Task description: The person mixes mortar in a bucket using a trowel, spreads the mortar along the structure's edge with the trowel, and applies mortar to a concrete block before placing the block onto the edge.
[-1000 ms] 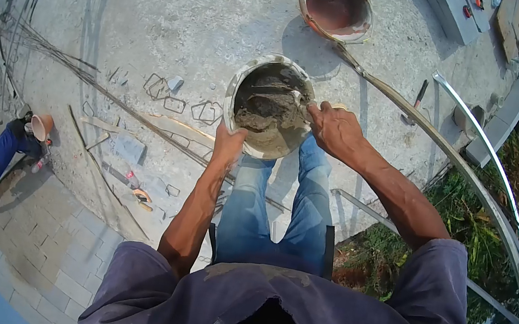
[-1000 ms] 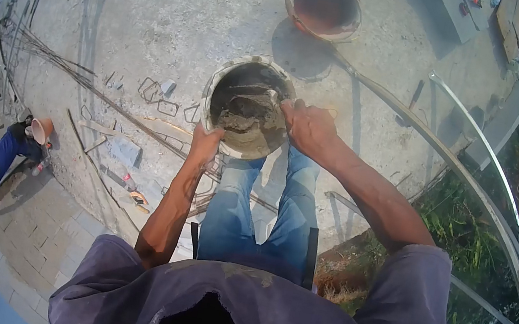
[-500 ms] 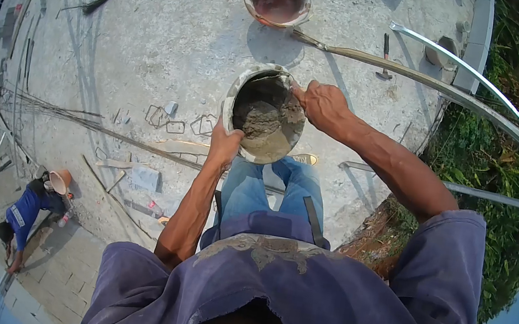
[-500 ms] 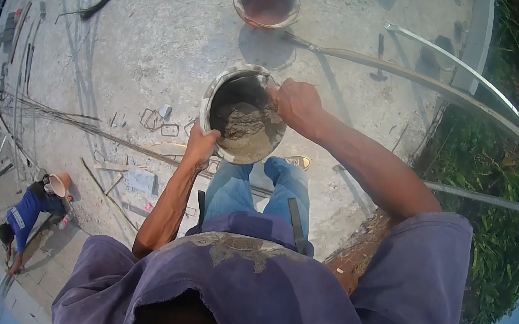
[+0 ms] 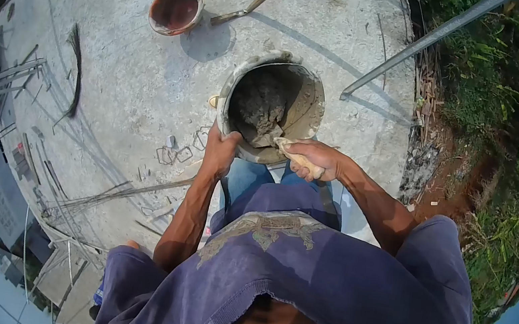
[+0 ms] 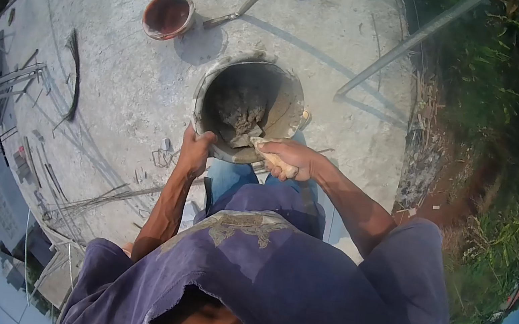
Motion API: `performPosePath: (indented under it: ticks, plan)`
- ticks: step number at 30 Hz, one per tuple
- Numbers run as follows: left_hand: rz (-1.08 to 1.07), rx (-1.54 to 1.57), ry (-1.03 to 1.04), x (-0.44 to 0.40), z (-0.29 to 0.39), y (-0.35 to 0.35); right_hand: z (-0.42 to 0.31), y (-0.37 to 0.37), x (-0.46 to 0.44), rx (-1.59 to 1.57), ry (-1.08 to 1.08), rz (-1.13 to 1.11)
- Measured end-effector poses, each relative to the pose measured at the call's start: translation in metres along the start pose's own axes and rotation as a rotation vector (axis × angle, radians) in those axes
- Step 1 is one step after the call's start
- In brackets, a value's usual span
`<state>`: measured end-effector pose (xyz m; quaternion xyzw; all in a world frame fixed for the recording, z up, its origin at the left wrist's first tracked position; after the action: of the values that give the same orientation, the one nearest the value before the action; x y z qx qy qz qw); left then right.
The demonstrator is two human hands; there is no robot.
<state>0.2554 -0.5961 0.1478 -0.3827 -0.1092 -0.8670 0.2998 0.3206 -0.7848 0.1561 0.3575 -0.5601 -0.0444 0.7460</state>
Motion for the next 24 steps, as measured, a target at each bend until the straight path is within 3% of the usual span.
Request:
performPosePath:
  ticks: [2, 3, 5, 9, 11, 13, 17, 18, 20, 22, 24]
  plan:
    - [0.029, -0.075, 0.133, 0.004, 0.01, 0.031, -0.016, -0.024, 0.048, 0.66, -0.176, 0.308]
    - [-0.016, -0.103, 0.149, 0.004, 0.012, 0.048, -0.013, -0.034, 0.064, 0.618, -0.21, 0.327]
    - [-0.065, -0.163, 0.202, 0.002, 0.017, 0.08, -0.037, -0.053, 0.114, 1.541, -0.535, 0.774]
    - [-0.209, -0.295, 0.247, 0.026, 0.05, 0.146, -0.038, -0.072, 0.136, 1.405, -0.557, 0.948]
    - [-0.262, -0.359, 0.239, 0.019, 0.055, 0.171, -0.023, -0.067, 0.147, 1.353, -0.695, 1.088]
    - [-0.345, -0.22, 0.302, 0.015, 0.048, 0.183, 0.001, -0.06, 0.163, 1.542, -0.811, 0.971]
    - [-0.382, -0.189, 0.119, 0.021, 0.036, 0.194, -0.015, -0.091, 0.217, 1.541, -0.704, 1.193]
    - [-0.399, -0.252, 0.184, 0.02, 0.033, 0.2, -0.018, -0.11, 0.202, 1.355, -0.654, 1.229]
    - [-0.455, -0.32, 0.204, 0.007, 0.032, 0.214, 0.018, -0.107, 0.137, 1.327, -0.696, 1.262]
    - [-0.475, -0.35, 0.237, -0.005, 0.03, 0.219, 0.014, -0.101, 0.141, 1.307, -0.742, 1.309]
    - [-0.457, -0.439, 0.215, -0.002, 0.028, 0.207, 0.016, -0.072, 0.163, 1.436, -0.641, 1.073]
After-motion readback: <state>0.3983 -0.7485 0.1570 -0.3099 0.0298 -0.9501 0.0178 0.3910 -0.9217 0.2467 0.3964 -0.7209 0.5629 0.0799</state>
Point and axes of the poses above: each hand's wrist, its own x-axis away from the middle knuckle, its own y-axis out of the palm, z = x × y, the point moved 8 cm from there along -x, towards the middle knuckle, and after that the axes turned 7 degrees about z, right-handed, at the moved point
